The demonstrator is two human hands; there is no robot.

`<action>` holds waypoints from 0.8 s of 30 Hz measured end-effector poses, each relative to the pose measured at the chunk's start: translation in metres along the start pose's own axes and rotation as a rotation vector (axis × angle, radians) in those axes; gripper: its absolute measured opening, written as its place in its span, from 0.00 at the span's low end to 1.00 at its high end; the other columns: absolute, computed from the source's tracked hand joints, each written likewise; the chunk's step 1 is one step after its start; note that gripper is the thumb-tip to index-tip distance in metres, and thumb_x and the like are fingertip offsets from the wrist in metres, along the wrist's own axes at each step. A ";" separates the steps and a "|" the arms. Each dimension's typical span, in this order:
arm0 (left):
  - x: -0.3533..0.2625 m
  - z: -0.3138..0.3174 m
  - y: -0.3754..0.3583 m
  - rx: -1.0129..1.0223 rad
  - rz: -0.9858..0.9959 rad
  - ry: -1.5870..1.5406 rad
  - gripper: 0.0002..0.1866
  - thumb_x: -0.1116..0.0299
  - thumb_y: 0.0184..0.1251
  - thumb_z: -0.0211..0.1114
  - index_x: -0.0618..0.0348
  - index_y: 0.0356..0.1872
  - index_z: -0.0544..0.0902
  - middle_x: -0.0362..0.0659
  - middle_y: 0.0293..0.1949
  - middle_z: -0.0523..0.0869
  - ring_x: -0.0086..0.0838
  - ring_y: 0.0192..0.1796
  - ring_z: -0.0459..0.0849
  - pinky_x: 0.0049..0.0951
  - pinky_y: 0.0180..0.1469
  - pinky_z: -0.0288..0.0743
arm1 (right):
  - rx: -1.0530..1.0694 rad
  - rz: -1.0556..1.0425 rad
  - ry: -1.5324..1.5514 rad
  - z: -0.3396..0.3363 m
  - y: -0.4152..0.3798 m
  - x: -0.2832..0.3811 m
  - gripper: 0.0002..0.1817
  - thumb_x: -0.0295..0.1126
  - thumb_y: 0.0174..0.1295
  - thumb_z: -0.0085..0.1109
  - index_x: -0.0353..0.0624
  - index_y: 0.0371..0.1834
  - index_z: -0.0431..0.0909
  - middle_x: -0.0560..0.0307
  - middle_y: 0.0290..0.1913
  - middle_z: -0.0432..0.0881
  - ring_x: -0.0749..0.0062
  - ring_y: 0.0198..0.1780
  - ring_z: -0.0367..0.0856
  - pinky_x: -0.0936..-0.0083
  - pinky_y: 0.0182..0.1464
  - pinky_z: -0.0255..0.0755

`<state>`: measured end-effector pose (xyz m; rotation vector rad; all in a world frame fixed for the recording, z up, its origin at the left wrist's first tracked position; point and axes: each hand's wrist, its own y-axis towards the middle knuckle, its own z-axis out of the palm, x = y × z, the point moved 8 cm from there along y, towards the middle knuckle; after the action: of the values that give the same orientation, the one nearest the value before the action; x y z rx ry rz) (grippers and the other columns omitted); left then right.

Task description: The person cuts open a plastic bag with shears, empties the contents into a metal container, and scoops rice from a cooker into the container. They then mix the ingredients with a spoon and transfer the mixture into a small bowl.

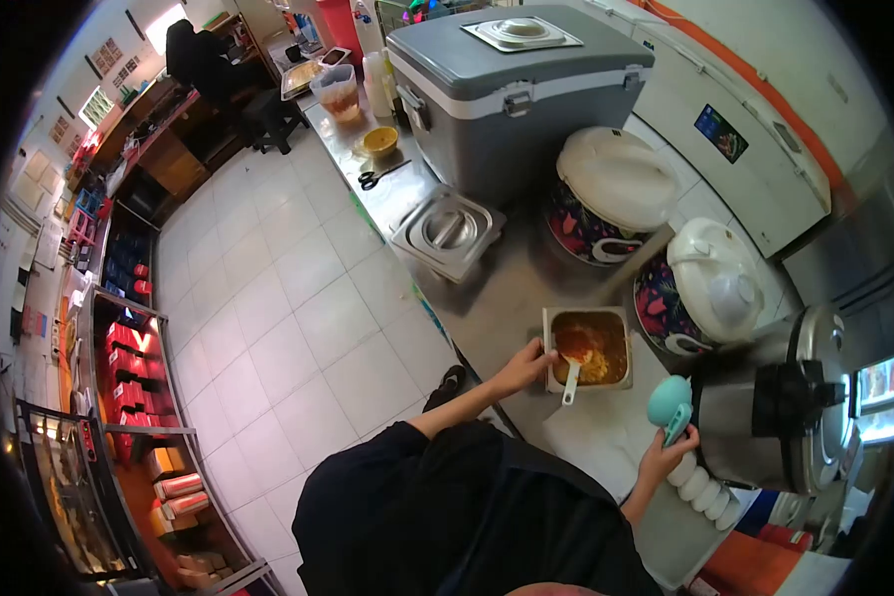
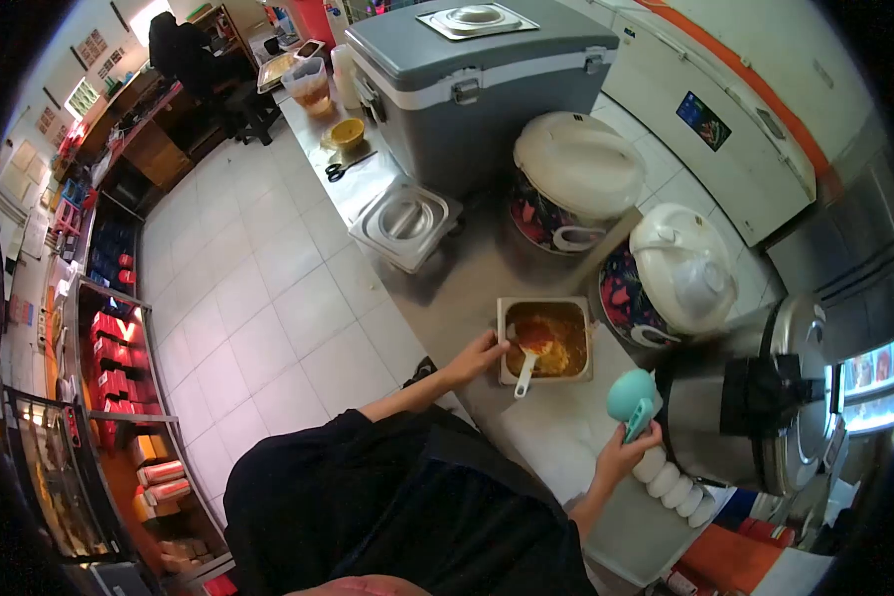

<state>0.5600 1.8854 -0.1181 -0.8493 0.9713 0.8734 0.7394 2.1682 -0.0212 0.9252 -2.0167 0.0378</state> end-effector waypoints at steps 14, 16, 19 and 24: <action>-0.320 -0.443 0.213 -0.443 0.367 1.523 0.73 0.44 0.15 0.80 0.52 0.69 0.44 0.66 0.66 0.49 0.53 0.70 0.48 0.44 0.67 0.50 | -0.073 0.150 -0.436 0.029 -0.012 0.060 0.33 0.16 0.50 0.49 0.46 0.62 0.54 0.35 0.54 0.70 0.42 0.54 0.71 0.58 0.52 0.65; -0.304 -0.468 0.263 -0.431 0.199 1.711 0.70 0.45 0.17 0.80 0.49 0.69 0.46 0.64 0.66 0.49 0.53 0.70 0.48 0.47 0.67 0.50 | -0.084 0.410 -0.429 0.012 -0.019 0.076 0.34 0.16 0.50 0.50 0.45 0.63 0.53 0.35 0.54 0.71 0.41 0.54 0.71 0.60 0.53 0.65; -0.240 -0.549 0.364 -0.029 0.308 1.924 0.41 0.50 0.30 0.76 0.56 0.52 0.74 0.55 0.57 0.71 0.45 0.57 0.70 0.40 0.60 0.63 | -0.219 0.224 -0.526 -0.024 -0.038 0.079 0.34 0.20 0.51 0.52 0.48 0.64 0.53 0.37 0.47 0.74 0.41 0.49 0.73 0.59 0.49 0.65; -0.242 -0.513 0.343 0.036 0.124 1.948 0.41 0.55 0.29 0.77 0.59 0.52 0.72 0.50 0.52 0.74 0.44 0.55 0.69 0.38 0.61 0.62 | -0.287 0.455 -0.635 -0.061 -0.067 0.086 0.33 0.23 0.51 0.54 0.51 0.63 0.54 0.43 0.39 0.76 0.45 0.39 0.76 0.58 0.41 0.66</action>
<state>0.0131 1.5103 -0.1288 -1.5683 2.6639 -0.2013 0.7962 2.0905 0.0584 0.2917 -2.6943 -0.3243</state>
